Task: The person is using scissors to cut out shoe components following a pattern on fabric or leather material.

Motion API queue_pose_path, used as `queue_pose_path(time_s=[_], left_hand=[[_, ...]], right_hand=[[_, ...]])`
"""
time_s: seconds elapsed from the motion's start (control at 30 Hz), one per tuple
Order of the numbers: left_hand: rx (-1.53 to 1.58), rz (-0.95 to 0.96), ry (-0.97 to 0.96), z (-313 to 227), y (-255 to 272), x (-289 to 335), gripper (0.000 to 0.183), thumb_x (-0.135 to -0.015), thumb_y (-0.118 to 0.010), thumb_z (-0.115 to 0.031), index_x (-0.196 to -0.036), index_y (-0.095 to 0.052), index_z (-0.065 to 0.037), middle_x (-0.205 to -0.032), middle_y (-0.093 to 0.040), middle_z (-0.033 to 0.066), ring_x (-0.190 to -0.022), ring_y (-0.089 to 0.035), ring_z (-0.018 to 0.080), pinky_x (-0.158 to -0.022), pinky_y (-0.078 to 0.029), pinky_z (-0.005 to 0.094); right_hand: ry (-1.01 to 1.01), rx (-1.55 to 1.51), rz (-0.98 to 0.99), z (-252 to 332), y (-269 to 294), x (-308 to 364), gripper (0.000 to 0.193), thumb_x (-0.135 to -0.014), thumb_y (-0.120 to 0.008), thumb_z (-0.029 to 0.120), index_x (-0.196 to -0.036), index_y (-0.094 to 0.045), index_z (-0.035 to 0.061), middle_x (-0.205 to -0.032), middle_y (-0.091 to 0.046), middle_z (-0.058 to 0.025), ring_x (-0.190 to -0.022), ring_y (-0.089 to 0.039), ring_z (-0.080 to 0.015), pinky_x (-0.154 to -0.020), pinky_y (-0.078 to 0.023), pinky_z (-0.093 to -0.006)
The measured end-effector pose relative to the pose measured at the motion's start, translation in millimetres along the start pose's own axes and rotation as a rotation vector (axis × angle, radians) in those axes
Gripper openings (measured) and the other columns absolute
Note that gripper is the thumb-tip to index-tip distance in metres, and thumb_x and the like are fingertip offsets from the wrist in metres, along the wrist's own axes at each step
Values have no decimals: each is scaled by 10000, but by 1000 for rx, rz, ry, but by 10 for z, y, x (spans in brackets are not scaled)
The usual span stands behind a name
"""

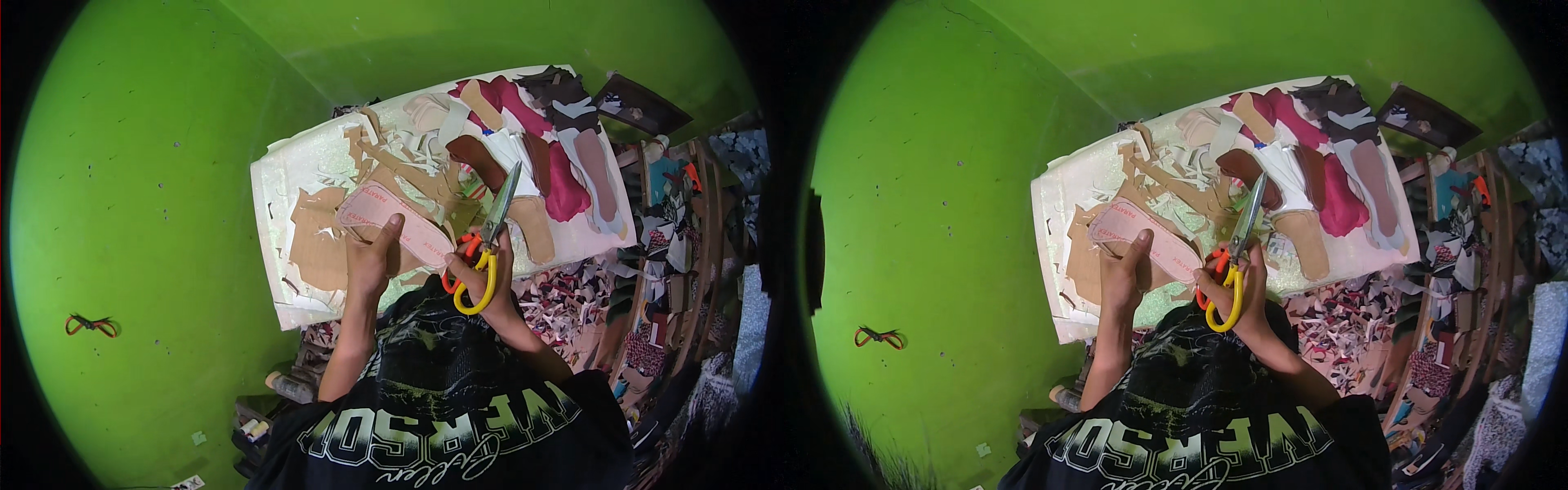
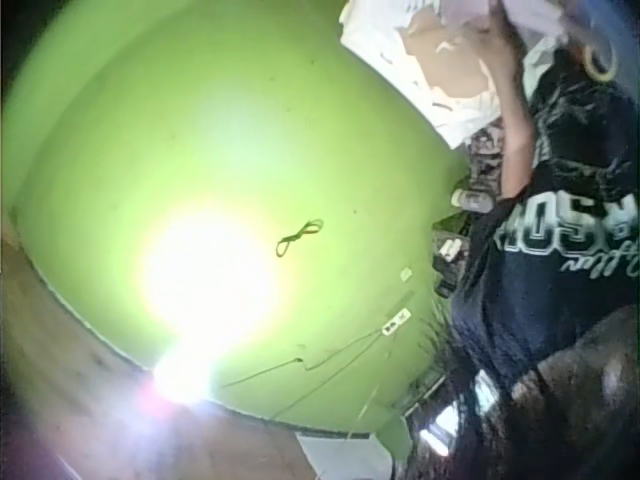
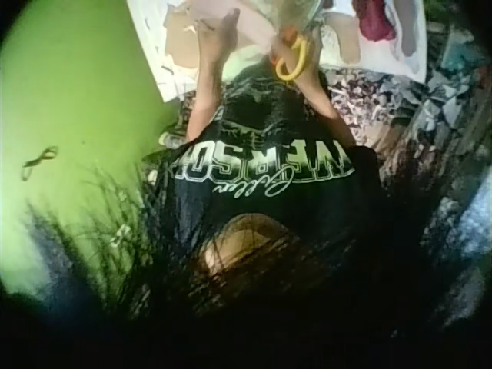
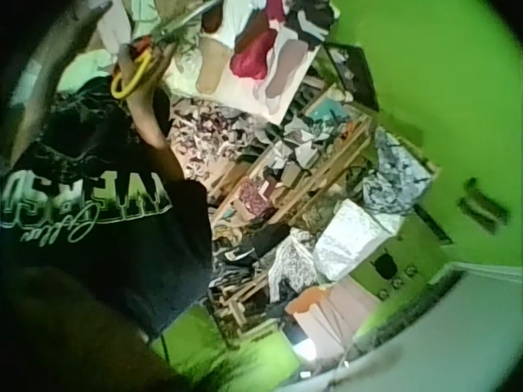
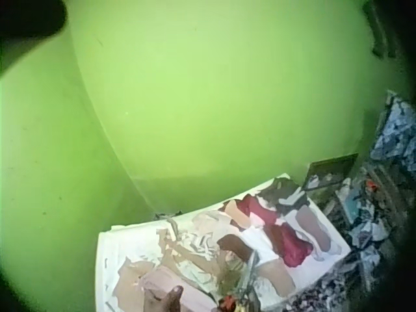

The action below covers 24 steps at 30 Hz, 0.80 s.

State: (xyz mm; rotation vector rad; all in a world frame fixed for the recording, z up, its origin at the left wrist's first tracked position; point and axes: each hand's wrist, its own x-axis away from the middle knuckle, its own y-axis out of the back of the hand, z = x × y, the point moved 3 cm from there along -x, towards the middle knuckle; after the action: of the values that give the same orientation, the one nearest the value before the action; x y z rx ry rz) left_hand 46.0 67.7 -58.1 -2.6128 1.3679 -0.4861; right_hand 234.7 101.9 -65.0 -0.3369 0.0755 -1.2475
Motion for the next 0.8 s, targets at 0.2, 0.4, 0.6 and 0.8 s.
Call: queue_pose_path(time_s=[0.2, 0.4, 0.6, 0.8], left_hand=[[-11, -38, -111, -84, 100, -109, 254, -895, -723, -107, -1095, -635, 23, -960, -683, 53, -845, -626, 137, -792, -498, 281], [151, 99, 66, 25, 250, -130, 579, -918, -705, -316, -1337, -484, 17, -1300, -575, 145, -1143, -579, 207, -984, -465, 358], [932, 461, 387, 536, 7, 306, 1005, -780, -710, -631, -1497, -296, -61, -1519, -347, 189, -1379, -384, 359, -1172, -288, 464], [426, 106, 274, 437, -225, 358, 387, -899, -718, -268, -1184, -599, -36, -1160, -631, 102, -1127, -565, 155, -1029, -419, 329]], right_hand=[[-32, 47, -7, -79, -26, 15, 495, -769, -741, -24, -1138, -412, 2, -824, -609, -83, -707, -635, -140, -663, -526, -257], [-25, 71, -56, -110, -12, 25, 469, -782, -734, -4, -1141, -432, 2, -865, -590, -81, -732, -614, -142, -680, -520, -256], [6, -134, -153, -156, -78, -73, 461, -809, -696, -33, -1164, -404, 17, -865, -574, -77, -748, -604, -138, -670, -510, -259], [128, -36, -150, -221, -90, -37, 452, -819, -695, -39, -1146, -391, 28, -867, -585, -80, -696, -598, -123, -594, -497, -258]])
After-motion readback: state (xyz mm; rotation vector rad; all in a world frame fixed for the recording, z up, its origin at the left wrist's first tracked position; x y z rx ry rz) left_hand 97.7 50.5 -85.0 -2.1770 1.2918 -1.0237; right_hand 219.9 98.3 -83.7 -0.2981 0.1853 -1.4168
